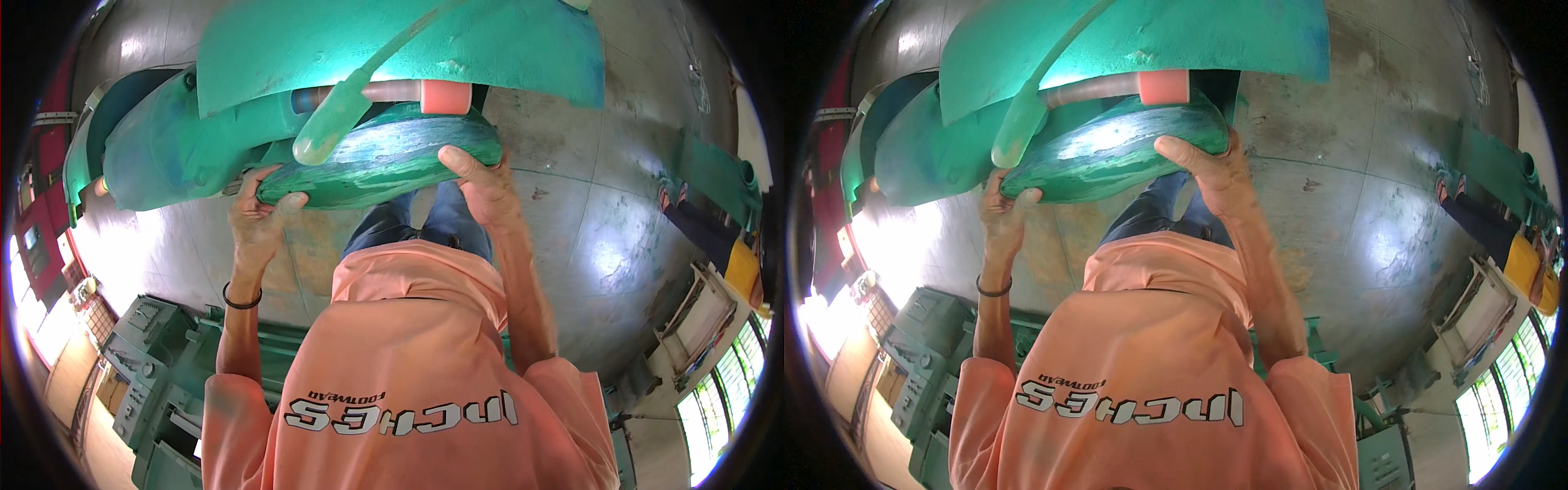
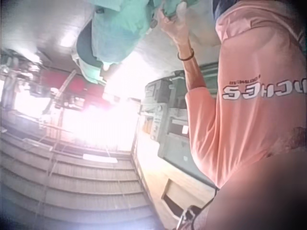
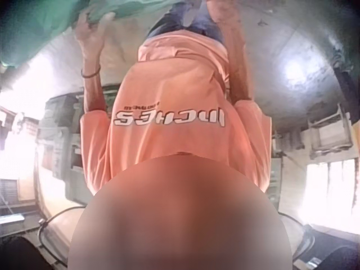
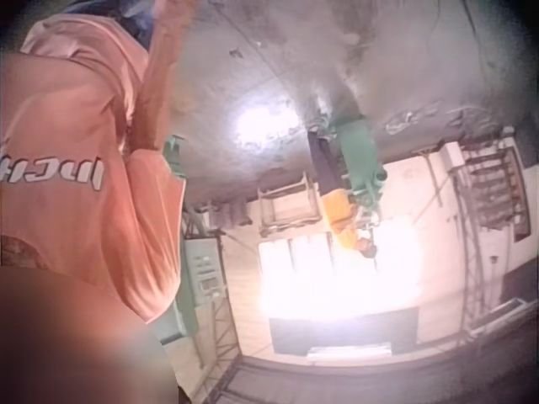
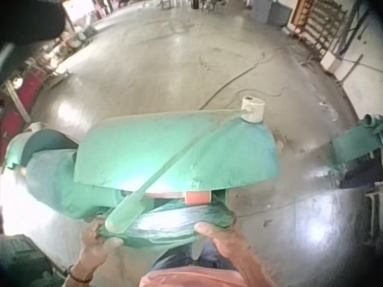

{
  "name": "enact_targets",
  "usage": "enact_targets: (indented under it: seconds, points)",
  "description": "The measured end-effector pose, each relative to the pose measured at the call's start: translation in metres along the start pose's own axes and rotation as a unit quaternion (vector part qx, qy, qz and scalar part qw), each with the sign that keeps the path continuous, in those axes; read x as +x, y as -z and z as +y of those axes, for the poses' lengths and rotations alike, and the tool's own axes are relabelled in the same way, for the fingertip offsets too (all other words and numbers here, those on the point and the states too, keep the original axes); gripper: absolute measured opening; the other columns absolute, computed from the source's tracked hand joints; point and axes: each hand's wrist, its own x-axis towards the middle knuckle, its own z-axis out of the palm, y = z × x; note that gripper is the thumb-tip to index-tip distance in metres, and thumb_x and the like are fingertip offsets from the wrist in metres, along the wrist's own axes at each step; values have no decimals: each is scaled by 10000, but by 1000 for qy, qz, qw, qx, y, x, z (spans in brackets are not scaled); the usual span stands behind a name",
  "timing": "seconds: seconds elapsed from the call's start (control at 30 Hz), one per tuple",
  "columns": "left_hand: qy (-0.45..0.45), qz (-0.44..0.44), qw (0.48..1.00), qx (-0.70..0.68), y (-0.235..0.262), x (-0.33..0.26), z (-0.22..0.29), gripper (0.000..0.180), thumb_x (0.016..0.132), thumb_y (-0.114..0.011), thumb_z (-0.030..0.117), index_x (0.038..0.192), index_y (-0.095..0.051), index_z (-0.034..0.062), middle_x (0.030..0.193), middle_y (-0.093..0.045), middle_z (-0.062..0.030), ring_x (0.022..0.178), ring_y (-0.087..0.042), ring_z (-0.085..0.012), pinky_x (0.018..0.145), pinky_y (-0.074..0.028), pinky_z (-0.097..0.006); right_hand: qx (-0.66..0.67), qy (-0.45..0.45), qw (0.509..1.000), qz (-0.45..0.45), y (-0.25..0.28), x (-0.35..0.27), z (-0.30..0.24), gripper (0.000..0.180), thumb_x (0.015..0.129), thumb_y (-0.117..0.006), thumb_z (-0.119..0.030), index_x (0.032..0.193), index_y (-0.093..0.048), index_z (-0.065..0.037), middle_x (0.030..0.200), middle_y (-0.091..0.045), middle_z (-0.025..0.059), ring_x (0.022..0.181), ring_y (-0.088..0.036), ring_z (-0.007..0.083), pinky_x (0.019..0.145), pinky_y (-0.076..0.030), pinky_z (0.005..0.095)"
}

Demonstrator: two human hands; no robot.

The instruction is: Grinding and shaping a shoe last using an industrial grinding machine.

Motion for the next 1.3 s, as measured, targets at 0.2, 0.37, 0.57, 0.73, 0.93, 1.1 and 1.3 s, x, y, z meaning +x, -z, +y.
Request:
enact_targets:
  seconds: [0.2, 0.37, 0.57, 0.73, 0.93, 1.1, 1.3]
  points:
    - [-23, -2, 1000, 12, -3, 4, 16, 527, 824, -842, 82, 1266, -581, -36, 1139, -675, -79, 1010, -657, -133, 876, -542, -267, 29, 30, 999, -13, -3, 1, 3, 374, 827, -817, -76, 1173, -684, -20, 1054, -715, 40, 961, -656, 130, 892, -524, 304]
    - [-14, 10, 1000, 3, -3, 0, 23, 518, 828, -835, 71, 1266, -580, -35, 1155, -671, -89, 1019, -658, -143, 885, -546, -280, 41, 1, 999, -4, -5, -7, -3, 377, 824, -824, -86, 1167, -684, -20, 1052, -715, 42, 957, -646, 130, 893, -516, 315]
    - [-16, -8, 1000, 24, -13, -2, 31, 492, 830, -820, 33, 1258, -585, -33, 1152, -668, -89, 1023, -658, -142, 881, -553, -282, 37, 21, 999, 19, 3, -15, -7, 401, 812, -839, -93, 1172, -676, -25, 1067, -712, 42, 962, -646, 139, 908, -508, 325]
    - [-6, -21, 1000, 8, -28, 7, 29, 449, 831, -813, 11, 1227, -605, -30, 1110, -683, -70, 1011, -656, -127, 861, -552, -270, 75, 29, 996, 35, 18, -9, -4, 407, 807, -841, -91, 1171, -671, -20, 1061, -706, 51, 985, -650, 162, 920, -505, 332]
    - [-27, -28, 999, 0, -33, 13, 31, 433, 833, -824, 42, 1209, -619, -21, 1091, -686, -53, 968, -652, -108, 824, -542, -254, 88, 14, 995, 44, 24, -8, -1, 381, 798, -835, -62, 1142, -675, -21, 1062, -697, 55, 993, -642, 174, 929, -499, 337]
    - [-6, -29, 997, 73, -27, 8, 36, 445, 826, -830, 42, 1211, -616, -24, 1096, -672, -54, 974, -646, -108, 831, -542, -258, 98, 15, 994, 47, 23, -11, -1, 414, 768, -855, -60, 1138, -673, -26, 1066, -693, 59, 982, -643, 180, 921, -502, 344]
    - [-20, -30, 994, 106, -28, -1, 47, 529, 828, -801, 36, 1291, -567, -63, 1140, -675, -116, 1017, -656, -168, 908, -530, -303, 106, 24, 993, 41, 23, -20, -5, 453, 781, -844, -48, 1192, -654, -21, 1087, -692, 68, 1011, -646, 191, 928, -509, 349]
